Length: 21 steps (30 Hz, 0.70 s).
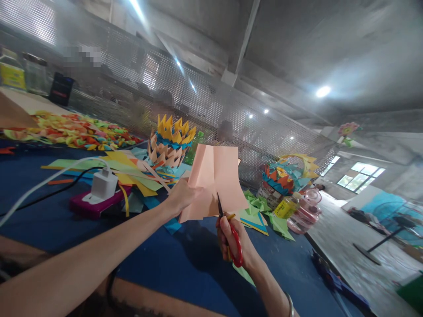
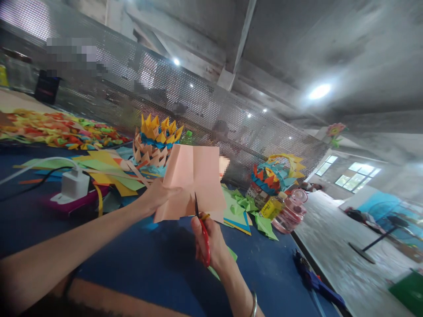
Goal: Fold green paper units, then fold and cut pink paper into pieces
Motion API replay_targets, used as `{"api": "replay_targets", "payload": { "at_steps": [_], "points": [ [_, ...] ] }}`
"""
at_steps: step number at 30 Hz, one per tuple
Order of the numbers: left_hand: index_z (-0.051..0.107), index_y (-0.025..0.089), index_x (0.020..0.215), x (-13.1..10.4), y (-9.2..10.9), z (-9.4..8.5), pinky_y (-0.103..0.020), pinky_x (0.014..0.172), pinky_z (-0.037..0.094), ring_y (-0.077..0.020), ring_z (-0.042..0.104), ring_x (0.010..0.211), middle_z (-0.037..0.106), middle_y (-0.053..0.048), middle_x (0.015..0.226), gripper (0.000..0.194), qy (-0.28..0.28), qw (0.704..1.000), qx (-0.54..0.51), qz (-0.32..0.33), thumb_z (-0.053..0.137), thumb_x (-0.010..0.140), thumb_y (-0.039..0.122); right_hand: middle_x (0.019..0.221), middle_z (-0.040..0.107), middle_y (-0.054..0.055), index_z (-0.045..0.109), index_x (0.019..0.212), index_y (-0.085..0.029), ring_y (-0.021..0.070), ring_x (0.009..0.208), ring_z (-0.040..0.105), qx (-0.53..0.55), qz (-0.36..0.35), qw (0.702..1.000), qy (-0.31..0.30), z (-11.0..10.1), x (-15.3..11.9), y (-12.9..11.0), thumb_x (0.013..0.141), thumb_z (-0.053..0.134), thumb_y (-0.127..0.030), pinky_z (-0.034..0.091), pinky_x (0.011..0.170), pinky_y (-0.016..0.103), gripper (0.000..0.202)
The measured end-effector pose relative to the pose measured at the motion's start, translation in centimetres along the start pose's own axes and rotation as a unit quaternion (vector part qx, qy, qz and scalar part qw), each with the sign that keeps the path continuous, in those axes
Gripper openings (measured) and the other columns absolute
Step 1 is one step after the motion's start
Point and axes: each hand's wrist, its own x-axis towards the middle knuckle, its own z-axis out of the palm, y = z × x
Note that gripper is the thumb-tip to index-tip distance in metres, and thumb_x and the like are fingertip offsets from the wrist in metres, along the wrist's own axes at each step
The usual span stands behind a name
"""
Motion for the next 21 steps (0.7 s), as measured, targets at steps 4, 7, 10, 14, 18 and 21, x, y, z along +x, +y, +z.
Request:
{"api": "replay_targets", "payload": {
  "at_steps": [4, 7, 10, 14, 18, 21],
  "points": [
    [0.074, 0.011, 0.088, -0.17, -0.36, 0.16, -0.028, 0.061, 0.055, -0.0291, 0.071, 0.079, 0.075, -0.008, 0.076, 0.031, -0.032, 0.998, 0.01, 0.044, 0.072, 0.06, 0.023, 0.04, 0.044, -0.007, 0.049, 0.072, -0.018, 0.007, 0.028, 0.04, 0.019, 0.013, 1.0, -0.001, 0.17, 0.24, 0.13, 0.079, 0.04, -0.078, 0.033, 0.03, 0.018, 0.061],
    [0.073, 0.009, 0.095, -0.23, -0.51, 0.33, -0.029, 0.065, 0.056, -0.0294, 0.071, 0.083, 0.076, -0.009, 0.083, 0.036, -0.041, 0.998, 0.005, 0.048, 0.071, 0.062, 0.023, 0.039, 0.042, -0.007, 0.048, 0.069, -0.018, 0.007, 0.027, 0.04, 0.02, 0.006, 1.0, 0.008, 0.16, 0.41, 0.25, 0.077, 0.042, -0.079, 0.033, 0.029, 0.017, 0.061],
    [0.073, 0.009, 0.095, -0.29, -0.5, 0.4, -0.03, 0.064, 0.056, -0.0296, 0.071, 0.081, 0.076, -0.009, 0.083, 0.037, -0.04, 0.999, -0.011, 0.034, 0.072, 0.06, 0.023, 0.037, 0.043, -0.006, 0.049, 0.068, -0.018, 0.0074, 0.027, 0.041, 0.004, -0.009, 1.0, 0.013, 0.01, 0.53, 0.39, 0.079, 0.043, -0.076, 0.032, 0.029, 0.017, 0.06],
    [0.073, 0.009, 0.091, -0.64, -0.03, 0.38, -0.03, 0.059, 0.056, -0.0292, 0.071, 0.075, 0.075, -0.009, 0.077, 0.036, -0.056, 0.998, -0.039, 0.009, 0.074, 0.058, 0.023, 0.036, 0.043, -0.007, 0.05, 0.073, -0.017, 0.0075, 0.026, 0.041, -0.009, -0.015, 1.0, 0.016, -0.11, 0.52, 0.48, 0.08, 0.045, -0.073, 0.032, 0.029, 0.017, 0.057],
    [0.073, 0.008, 0.092, -0.94, 0.39, 0.38, -0.03, 0.058, 0.056, -0.0288, 0.071, 0.074, 0.075, -0.009, 0.077, 0.038, -0.06, 0.997, -0.051, 0.0, 0.074, 0.057, 0.023, 0.038, 0.041, -0.009, 0.049, 0.077, -0.018, 0.0071, 0.025, 0.038, 0.002, -0.003, 1.0, 0.026, 0.1, 0.39, 0.12, 0.08, 0.048, -0.071, 0.031, 0.026, 0.017, 0.054],
    [0.073, 0.008, 0.094, -0.89, 0.32, 0.4, -0.03, 0.06, 0.057, -0.029, 0.072, 0.075, 0.076, -0.011, 0.08, 0.039, -0.058, 0.997, -0.046, -0.01, 0.074, 0.058, 0.023, 0.038, 0.038, -0.01, 0.047, 0.076, -0.019, 0.0062, 0.025, 0.035, 0.015, 0.005, 0.999, 0.035, 0.33, 0.37, -0.26, 0.08, 0.051, -0.069, 0.028, 0.025, 0.016, 0.05]
  ]
}}
